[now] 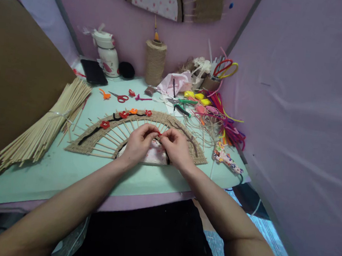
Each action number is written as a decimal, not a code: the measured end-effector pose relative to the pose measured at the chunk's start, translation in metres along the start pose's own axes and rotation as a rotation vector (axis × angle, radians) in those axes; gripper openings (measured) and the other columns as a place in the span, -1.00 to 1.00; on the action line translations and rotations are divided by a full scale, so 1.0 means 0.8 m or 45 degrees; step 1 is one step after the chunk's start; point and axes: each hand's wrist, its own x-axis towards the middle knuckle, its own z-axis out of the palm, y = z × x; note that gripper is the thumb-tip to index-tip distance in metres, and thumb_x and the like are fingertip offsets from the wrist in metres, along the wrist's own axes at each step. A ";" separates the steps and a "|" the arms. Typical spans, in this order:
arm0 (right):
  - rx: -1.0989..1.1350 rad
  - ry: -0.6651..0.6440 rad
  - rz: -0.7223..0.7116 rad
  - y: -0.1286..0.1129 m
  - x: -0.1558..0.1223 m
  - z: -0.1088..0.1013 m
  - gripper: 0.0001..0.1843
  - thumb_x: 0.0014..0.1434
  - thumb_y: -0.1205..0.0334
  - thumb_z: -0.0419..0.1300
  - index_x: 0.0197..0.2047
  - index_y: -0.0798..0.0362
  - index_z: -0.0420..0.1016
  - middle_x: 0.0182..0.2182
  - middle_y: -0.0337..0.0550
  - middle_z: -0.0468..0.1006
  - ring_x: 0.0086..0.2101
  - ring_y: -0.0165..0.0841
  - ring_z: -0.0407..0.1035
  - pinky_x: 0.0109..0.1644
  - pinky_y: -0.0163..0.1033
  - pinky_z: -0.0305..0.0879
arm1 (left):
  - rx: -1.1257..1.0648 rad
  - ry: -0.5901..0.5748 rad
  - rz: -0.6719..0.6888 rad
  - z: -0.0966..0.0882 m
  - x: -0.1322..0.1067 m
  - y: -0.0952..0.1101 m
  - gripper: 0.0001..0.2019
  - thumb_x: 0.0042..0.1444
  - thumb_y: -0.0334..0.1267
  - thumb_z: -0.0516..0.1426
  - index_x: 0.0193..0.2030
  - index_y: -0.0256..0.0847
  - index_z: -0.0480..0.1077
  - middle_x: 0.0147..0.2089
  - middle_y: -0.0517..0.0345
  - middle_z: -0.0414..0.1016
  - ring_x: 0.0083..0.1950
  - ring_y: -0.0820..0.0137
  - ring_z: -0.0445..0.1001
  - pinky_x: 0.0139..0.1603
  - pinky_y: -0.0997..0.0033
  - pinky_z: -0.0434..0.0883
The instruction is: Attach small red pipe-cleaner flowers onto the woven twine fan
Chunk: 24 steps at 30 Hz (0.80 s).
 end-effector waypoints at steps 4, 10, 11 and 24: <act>0.115 0.033 0.056 0.006 -0.002 0.009 -0.86 -0.03 0.16 0.21 -0.42 0.01 0.34 -0.58 -0.34 0.39 -0.56 -0.44 0.29 -0.45 -0.32 0.21 | -0.045 0.012 -0.046 0.001 0.001 0.000 -0.93 0.10 -0.38 0.08 -0.33 -0.18 0.38 -0.30 0.18 0.48 -0.19 0.38 0.43 -0.11 0.40 0.34; 0.009 -0.003 -0.040 0.010 0.000 0.005 -0.85 0.03 0.14 0.21 -0.40 0.02 0.36 -0.53 -0.29 0.43 -0.51 -0.42 0.31 -0.41 -0.32 0.23 | -0.114 -0.078 -0.203 -0.003 0.009 -0.003 -0.96 0.05 -0.38 0.08 -0.36 -0.20 0.35 -0.37 0.23 0.45 -0.30 0.43 0.40 -0.20 0.45 0.32; -0.066 -0.024 -0.072 0.010 0.001 0.002 -0.86 0.03 0.15 0.21 -0.40 0.02 0.38 -0.52 -0.29 0.44 -0.49 -0.43 0.31 -0.40 -0.32 0.22 | -0.103 -0.119 -0.226 -0.004 0.011 -0.003 -0.97 0.04 -0.38 0.09 -0.37 -0.21 0.35 -0.38 0.23 0.44 -0.31 0.44 0.39 -0.21 0.44 0.32; -0.399 -0.165 -0.147 0.001 0.004 -0.022 -0.88 0.05 0.19 0.19 -0.42 0.05 0.45 -0.51 -0.27 0.45 -0.48 -0.44 0.25 -0.38 -0.33 0.17 | -0.005 -0.252 -0.252 -0.008 0.011 0.009 -0.93 0.01 -0.40 0.09 -0.38 -0.19 0.39 -0.37 0.20 0.49 -0.28 0.40 0.42 -0.17 0.40 0.36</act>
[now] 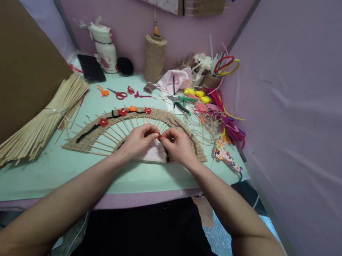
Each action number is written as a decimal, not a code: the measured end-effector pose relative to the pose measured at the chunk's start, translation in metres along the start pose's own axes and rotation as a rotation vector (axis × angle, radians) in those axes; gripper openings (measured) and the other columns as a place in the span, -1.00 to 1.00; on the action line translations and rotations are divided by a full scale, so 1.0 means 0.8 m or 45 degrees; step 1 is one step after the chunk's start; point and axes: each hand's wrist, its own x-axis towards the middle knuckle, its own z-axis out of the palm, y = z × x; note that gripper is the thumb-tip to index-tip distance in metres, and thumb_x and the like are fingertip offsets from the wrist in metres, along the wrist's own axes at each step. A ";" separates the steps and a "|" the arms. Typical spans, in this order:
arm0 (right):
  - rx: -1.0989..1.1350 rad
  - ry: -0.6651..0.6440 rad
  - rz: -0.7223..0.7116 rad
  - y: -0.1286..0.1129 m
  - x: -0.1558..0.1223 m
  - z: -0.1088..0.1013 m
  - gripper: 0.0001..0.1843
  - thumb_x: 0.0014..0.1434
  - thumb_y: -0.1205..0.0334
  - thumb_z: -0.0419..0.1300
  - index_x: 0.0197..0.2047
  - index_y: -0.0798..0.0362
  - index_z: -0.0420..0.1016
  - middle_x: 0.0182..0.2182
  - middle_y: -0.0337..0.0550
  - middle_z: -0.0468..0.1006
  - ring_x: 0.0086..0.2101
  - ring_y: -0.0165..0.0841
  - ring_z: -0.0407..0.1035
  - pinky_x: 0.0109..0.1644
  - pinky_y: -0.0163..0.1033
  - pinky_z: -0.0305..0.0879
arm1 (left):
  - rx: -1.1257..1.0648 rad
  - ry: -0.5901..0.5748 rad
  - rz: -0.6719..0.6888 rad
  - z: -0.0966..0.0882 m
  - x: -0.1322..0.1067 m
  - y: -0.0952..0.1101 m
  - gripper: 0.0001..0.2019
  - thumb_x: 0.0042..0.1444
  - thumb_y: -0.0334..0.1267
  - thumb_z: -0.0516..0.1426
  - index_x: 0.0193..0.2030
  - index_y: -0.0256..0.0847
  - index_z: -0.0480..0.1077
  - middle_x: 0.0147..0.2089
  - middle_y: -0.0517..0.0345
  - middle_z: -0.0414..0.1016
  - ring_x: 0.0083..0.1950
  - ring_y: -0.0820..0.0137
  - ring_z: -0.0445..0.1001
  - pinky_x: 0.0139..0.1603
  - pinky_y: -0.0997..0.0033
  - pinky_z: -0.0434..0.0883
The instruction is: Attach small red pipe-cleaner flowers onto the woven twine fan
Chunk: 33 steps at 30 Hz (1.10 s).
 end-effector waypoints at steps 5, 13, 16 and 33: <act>0.025 -0.044 -0.054 -0.001 -0.003 -0.002 -0.88 0.08 0.17 0.18 -0.40 0.04 0.45 -0.49 -0.26 0.47 -0.47 -0.43 0.27 -0.37 -0.32 0.19 | 0.030 -0.111 0.014 -0.004 0.002 -0.004 -0.93 0.01 -0.39 0.07 -0.42 -0.21 0.37 -0.42 0.24 0.43 -0.31 0.41 0.38 -0.22 0.41 0.31; -0.491 -0.076 -0.648 0.001 -0.002 -0.015 -0.84 0.22 0.28 0.07 -0.38 0.01 0.42 -0.42 -0.15 0.49 -0.35 -0.34 0.33 -0.23 -0.22 0.25 | -0.058 -0.222 -0.193 -0.003 0.000 0.003 -0.93 -0.01 -0.39 0.08 -0.46 -0.23 0.38 -0.54 0.28 0.32 -0.46 0.47 0.26 -0.40 0.48 0.20; -0.728 -0.187 -0.929 0.004 0.006 -0.028 -0.77 0.29 0.25 0.01 -0.35 -0.01 0.44 -0.38 -0.07 0.50 -0.33 -0.29 0.32 -0.22 -0.15 0.27 | -0.219 -0.261 -0.355 -0.003 -0.006 0.010 -0.93 -0.02 -0.37 0.11 -0.49 -0.22 0.36 -0.59 0.29 0.25 -0.53 0.50 0.18 -0.47 0.48 0.14; 0.471 -0.008 0.251 -0.010 0.001 0.000 -0.76 0.04 0.03 0.26 -0.37 0.05 0.49 -0.54 -0.33 0.38 -0.54 -0.49 0.17 -0.43 -0.33 0.13 | 0.074 0.316 0.244 0.011 -0.016 0.000 -0.94 0.15 -0.38 0.04 -0.32 -0.16 0.30 -0.28 0.15 0.42 -0.19 0.37 0.39 -0.13 0.38 0.32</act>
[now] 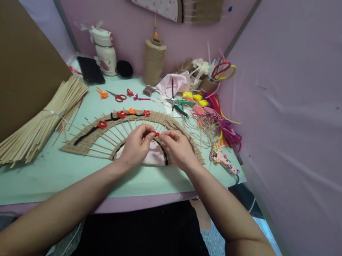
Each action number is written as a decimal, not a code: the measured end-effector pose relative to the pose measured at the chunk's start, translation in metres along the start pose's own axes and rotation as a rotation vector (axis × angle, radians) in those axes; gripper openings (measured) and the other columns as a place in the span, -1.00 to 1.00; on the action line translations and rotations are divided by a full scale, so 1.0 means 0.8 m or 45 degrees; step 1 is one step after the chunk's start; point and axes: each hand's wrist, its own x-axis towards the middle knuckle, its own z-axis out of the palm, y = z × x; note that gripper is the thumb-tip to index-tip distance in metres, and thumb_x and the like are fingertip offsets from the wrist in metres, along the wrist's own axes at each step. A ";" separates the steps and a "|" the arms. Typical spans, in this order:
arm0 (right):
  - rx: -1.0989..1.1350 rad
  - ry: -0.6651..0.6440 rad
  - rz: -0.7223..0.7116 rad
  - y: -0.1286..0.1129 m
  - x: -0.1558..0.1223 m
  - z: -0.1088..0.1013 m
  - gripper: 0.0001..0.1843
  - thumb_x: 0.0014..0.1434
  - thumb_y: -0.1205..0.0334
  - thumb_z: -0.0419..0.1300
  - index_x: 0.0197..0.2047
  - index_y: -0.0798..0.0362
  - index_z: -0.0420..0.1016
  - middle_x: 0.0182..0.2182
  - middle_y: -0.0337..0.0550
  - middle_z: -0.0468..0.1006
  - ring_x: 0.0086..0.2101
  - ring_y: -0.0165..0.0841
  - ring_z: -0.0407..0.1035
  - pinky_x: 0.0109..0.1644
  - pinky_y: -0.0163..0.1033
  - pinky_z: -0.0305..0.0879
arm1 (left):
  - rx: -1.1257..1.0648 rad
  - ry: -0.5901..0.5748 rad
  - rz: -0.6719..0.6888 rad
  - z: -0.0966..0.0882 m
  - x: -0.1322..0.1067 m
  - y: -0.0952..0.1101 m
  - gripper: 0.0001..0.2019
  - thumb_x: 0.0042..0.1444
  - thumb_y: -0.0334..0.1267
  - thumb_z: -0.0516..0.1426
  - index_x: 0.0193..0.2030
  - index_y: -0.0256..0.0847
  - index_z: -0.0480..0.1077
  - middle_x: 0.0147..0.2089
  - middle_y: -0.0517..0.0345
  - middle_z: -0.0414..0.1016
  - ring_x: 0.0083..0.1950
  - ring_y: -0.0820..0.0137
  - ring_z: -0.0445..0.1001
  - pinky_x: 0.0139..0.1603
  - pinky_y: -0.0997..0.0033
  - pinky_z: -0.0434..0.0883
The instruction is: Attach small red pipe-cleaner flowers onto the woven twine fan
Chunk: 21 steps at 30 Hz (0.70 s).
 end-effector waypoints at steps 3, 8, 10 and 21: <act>0.058 0.029 0.045 -0.003 0.001 0.011 -0.75 -0.04 0.04 0.31 -0.42 0.05 0.48 -0.55 -0.36 0.39 -0.55 -0.51 0.16 -0.43 -0.34 0.11 | 0.041 0.007 0.046 0.001 -0.002 0.001 -0.93 0.16 -0.38 0.04 -0.32 -0.16 0.29 -0.27 0.14 0.44 -0.18 0.35 0.40 -0.11 0.36 0.33; 0.028 0.063 0.019 -0.009 0.001 0.014 -0.74 -0.08 0.04 0.34 -0.44 0.06 0.48 -0.52 -0.33 0.44 -0.52 -0.50 0.23 -0.37 -0.34 0.18 | 0.041 -0.028 -0.011 -0.001 0.000 0.000 -0.94 0.13 -0.39 0.06 -0.33 -0.16 0.31 -0.28 0.14 0.45 -0.18 0.34 0.41 -0.11 0.34 0.34; 0.012 0.067 0.011 -0.009 0.001 0.013 -0.74 -0.09 0.05 0.34 -0.44 0.07 0.49 -0.51 -0.30 0.46 -0.50 -0.49 0.26 -0.34 -0.33 0.21 | 0.018 -0.046 -0.039 -0.002 0.001 -0.001 -0.94 0.12 -0.39 0.06 -0.33 -0.17 0.32 -0.29 0.15 0.46 -0.19 0.34 0.41 -0.11 0.35 0.33; -0.601 0.174 -0.628 0.009 -0.005 0.009 -0.92 0.11 0.26 0.18 -0.40 0.03 0.47 -0.45 -0.21 0.49 -0.40 -0.37 0.36 -0.28 -0.26 0.27 | -0.291 -0.232 -0.474 -0.004 0.010 0.002 -0.93 0.00 -0.35 0.11 -0.47 -0.23 0.35 -0.53 0.26 0.34 -0.44 0.46 0.32 -0.29 0.44 0.29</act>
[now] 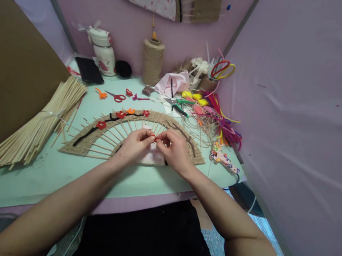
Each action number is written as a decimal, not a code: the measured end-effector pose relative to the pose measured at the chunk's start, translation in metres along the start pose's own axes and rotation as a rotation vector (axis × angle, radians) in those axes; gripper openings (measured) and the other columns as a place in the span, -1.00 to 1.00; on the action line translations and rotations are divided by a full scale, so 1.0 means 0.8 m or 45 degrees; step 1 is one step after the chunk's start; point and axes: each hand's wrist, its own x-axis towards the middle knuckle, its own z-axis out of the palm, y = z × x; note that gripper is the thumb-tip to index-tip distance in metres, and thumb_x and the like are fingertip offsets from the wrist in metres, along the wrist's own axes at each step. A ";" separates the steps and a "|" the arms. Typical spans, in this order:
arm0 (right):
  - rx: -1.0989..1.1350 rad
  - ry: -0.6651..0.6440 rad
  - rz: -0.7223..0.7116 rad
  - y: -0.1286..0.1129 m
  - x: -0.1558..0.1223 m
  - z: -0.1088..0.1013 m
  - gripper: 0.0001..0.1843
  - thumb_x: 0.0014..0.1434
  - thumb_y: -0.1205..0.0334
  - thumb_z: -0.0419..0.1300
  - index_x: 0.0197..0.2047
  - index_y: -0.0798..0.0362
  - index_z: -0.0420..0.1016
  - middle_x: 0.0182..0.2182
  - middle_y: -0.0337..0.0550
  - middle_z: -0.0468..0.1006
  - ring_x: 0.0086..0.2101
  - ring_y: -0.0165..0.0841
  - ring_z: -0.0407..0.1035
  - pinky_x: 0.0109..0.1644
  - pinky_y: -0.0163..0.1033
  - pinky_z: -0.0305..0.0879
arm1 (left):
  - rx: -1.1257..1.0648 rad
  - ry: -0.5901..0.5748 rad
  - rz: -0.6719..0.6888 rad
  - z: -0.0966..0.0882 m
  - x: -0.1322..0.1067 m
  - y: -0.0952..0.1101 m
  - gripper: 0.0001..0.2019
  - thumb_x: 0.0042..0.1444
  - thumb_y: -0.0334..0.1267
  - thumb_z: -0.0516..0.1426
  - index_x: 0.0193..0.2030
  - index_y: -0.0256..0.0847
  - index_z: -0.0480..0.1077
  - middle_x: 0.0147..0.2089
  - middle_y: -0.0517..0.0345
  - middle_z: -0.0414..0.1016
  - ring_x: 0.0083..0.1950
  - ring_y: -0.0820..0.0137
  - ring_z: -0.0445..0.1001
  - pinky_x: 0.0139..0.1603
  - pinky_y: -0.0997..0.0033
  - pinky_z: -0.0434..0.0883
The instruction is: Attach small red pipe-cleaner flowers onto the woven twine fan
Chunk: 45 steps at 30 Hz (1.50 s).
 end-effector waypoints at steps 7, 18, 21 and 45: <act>0.092 -0.209 0.236 0.005 0.009 -0.009 -0.89 0.06 0.23 0.15 -0.40 0.06 0.47 -0.48 -0.21 0.49 -0.44 -0.40 0.33 -0.34 -0.29 0.25 | -0.115 -0.026 -0.079 0.001 -0.001 0.003 -0.94 -0.06 -0.34 0.15 -0.51 -0.24 0.37 -0.54 0.25 0.38 -0.46 0.48 0.33 -0.36 0.49 0.29; 0.132 -0.377 0.439 0.005 0.017 -0.020 -0.83 -0.02 0.16 0.20 -0.40 0.08 0.52 -0.54 -0.26 0.49 -0.51 -0.43 0.29 -0.44 -0.33 0.16 | 0.087 -0.187 0.070 -0.015 0.012 -0.006 -0.90 -0.06 -0.26 0.21 -0.42 -0.25 0.46 -0.43 0.19 0.48 -0.38 0.44 0.39 -0.31 0.44 0.30; 0.248 -0.307 0.480 0.002 0.014 -0.018 -0.76 0.02 0.08 0.23 -0.35 0.09 0.53 -0.44 -0.21 0.55 -0.44 -0.40 0.35 -0.35 -0.31 0.24 | -0.008 -0.130 0.048 -0.015 0.015 -0.010 -0.90 -0.04 -0.26 0.20 -0.42 -0.25 0.44 -0.46 0.21 0.45 -0.41 0.47 0.36 -0.34 0.46 0.29; 0.710 -0.391 0.577 0.005 0.015 -0.019 -0.69 -0.02 0.00 0.32 -0.36 0.08 0.49 -0.49 -0.29 0.48 -0.50 -0.49 0.23 -0.39 -0.34 0.13 | -0.392 -0.265 0.032 -0.008 0.004 0.001 -0.81 -0.06 -0.21 0.24 -0.38 -0.22 0.34 -0.50 0.31 0.33 -0.51 0.58 0.25 -0.46 0.53 0.22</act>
